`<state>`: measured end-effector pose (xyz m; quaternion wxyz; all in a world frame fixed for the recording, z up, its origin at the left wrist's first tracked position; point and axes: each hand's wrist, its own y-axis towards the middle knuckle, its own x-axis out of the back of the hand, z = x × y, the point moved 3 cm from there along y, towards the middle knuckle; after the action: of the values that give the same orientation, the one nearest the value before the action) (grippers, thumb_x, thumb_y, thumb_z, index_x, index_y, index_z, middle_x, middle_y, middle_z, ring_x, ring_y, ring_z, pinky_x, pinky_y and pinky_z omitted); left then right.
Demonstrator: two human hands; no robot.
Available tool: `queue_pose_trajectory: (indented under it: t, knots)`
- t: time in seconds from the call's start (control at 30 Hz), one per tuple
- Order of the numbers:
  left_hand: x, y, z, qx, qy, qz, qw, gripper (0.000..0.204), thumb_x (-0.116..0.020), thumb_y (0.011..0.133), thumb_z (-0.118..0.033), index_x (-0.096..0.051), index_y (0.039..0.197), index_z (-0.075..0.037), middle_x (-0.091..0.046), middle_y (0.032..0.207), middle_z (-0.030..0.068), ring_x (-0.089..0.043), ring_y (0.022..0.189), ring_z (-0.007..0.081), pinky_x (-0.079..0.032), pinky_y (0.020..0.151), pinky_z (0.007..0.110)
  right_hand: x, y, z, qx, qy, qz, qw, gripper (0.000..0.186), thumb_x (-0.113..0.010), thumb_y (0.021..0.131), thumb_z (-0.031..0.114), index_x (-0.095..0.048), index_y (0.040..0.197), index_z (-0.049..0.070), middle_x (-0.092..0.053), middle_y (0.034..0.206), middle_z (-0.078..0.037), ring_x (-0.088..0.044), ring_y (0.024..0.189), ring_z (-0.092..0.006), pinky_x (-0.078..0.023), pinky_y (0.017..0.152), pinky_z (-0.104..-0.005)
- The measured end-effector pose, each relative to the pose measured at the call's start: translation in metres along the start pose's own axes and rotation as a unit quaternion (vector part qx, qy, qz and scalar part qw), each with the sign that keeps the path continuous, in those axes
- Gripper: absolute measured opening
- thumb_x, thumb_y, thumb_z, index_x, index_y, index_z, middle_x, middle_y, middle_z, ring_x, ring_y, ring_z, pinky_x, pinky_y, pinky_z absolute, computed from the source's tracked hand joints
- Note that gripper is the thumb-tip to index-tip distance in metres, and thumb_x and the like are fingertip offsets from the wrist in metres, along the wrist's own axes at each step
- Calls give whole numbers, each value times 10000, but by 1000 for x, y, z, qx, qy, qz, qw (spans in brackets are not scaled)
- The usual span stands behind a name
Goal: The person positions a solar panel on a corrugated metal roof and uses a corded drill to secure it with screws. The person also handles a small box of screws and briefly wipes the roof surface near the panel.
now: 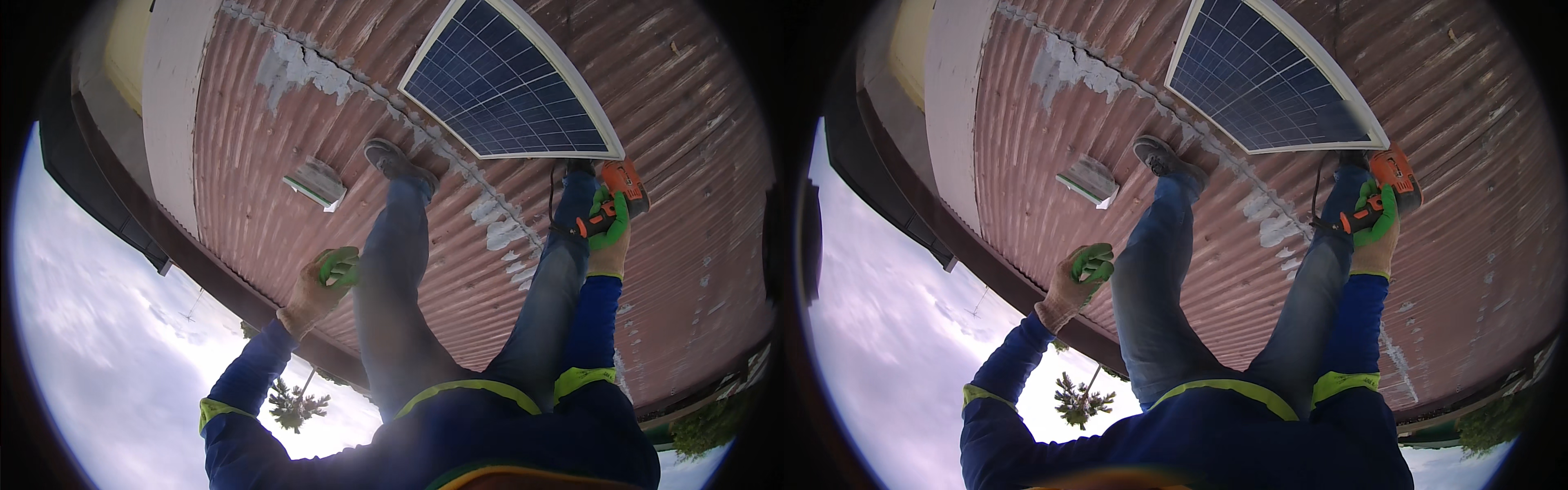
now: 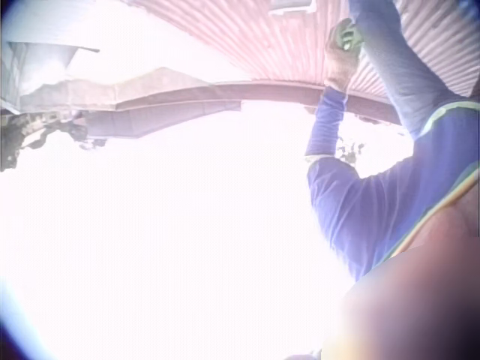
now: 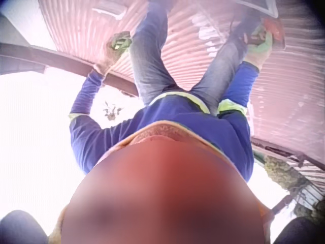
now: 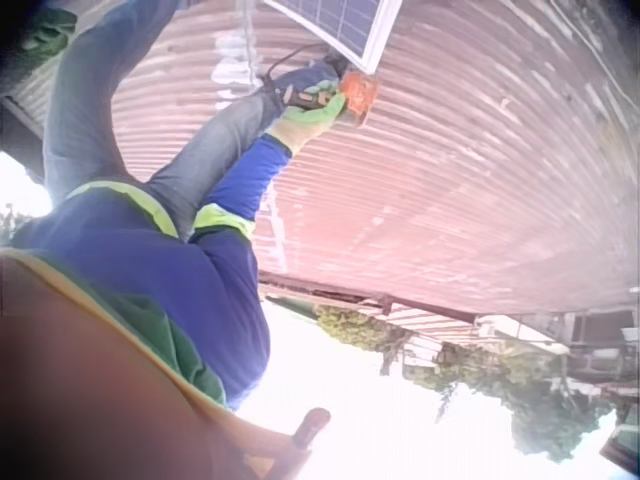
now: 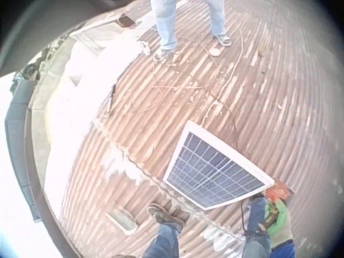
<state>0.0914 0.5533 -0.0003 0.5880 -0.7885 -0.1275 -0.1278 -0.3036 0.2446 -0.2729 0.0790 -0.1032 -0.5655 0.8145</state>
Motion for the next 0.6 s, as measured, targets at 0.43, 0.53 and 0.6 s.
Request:
queue_pose_trajectory:
  t: [0.43, 0.53, 0.6]
  knots:
    - [191, 471, 202, 88, 435, -162, 881, 666, -573, 1016, -345, -349, 1614, -155, -308, 1697, 171, -450, 1471, 424, -446, 1163, 547, -24, 18, -92, 13, -90, -1, 996, 434, -593, 1090, 228, -535, 1424, -43, -655, 1331, -169, -694, 1175, -208, -623, 908, -295]
    - [203, 522, 203, 93, 414, -189, 886, 685, -588, 1004, -307, -332, 1634, -222, -268, 1728, 114, -355, 1552, 362, -423, 1192, 548, -29, 17, -105, 14, -112, -12, 993, 451, -586, 1094, 232, -521, 1450, -35, -675, 1321, -153, -711, 1118, -192, -614, 869, -292]
    - [210, 545, 204, 80, 419, -206, 881, 702, -583, 1001, -284, -313, 1647, -223, -230, 1744, 108, -314, 1572, 360, -409, 1207, 544, -34, 16, -112, 16, -106, -6, 994, 449, -588, 1093, 231, -523, 1451, -32, -680, 1316, -152, -714, 1108, -192, -615, 861, -294]
